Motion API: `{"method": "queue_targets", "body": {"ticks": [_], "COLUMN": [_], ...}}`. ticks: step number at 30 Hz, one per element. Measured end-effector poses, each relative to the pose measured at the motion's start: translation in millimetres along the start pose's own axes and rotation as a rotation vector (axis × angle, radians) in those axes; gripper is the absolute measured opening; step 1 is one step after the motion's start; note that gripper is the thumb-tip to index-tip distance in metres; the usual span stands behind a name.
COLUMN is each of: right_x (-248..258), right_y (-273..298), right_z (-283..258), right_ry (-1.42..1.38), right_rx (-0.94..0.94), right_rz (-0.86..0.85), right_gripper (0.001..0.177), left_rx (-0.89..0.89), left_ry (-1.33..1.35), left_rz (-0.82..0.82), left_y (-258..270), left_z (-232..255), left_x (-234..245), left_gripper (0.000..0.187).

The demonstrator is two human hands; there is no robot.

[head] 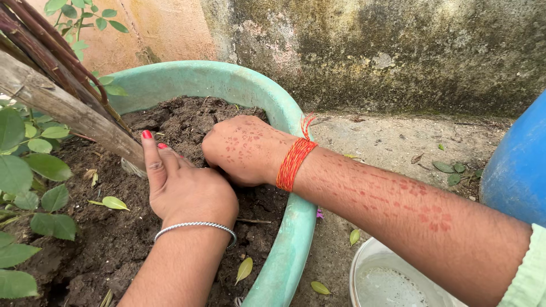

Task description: The person adjusts the stems of a flowering plant in a large pot, then uses their hands to loosen and break up the soil around the base of the plant. They continue to work the soil with their fingers, ensuring it is aerated and settled around the roots.

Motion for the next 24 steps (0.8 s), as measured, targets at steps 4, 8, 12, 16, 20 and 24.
{"method": "queue_targets", "body": {"ticks": [4, 8, 12, 16, 20, 24], "right_x": [-0.7, 1.3, 2.7, 5.2, 12.6, 12.6], "right_y": [-1.7, -1.1, -1.9, -5.2, 1.7, 0.1], "right_z": [-0.8, -3.3, -4.0, -2.6, 10.6, 10.3], "right_ry": [0.022, 0.013, 0.025, -0.103, -0.412, -0.344], "right_rx": [0.021, 0.062, 0.091, 0.049, -0.173, -0.205], "right_rz": [0.009, 0.026, 0.018, 0.071, 0.180, 0.073], "right_gripper": [0.014, 0.014, 0.014, 0.015, 0.017, 0.019], "left_rx": [0.023, -0.018, -0.030, -0.019, -0.080, -0.554], "left_ry": [-0.067, -0.015, 0.025, -0.061, -0.218, -2.542], "left_rz": [0.069, 0.013, -0.020, 0.002, -0.119, -0.201], "left_y": [-5.7, -1.4, 1.9, 1.0, 2.5, -1.8], "left_z": [1.4, -0.2, -1.6, -2.4, -5.9, -6.4], "left_x": [-7.6, -3.5, 2.6, 1.0, -2.0, -12.6], "left_gripper": [0.061, 0.055, 0.054, 0.059, 0.061, 0.066]}}
Point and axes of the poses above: each hand's wrist, its own y-axis away from the middle knuckle, its own x-axis out of the back of the hand, z = x × y, the point moved 2 cm from there along -y, towards the middle knuckle, and after that the axes turned 2 degrees about y, right-handed, at the moved point
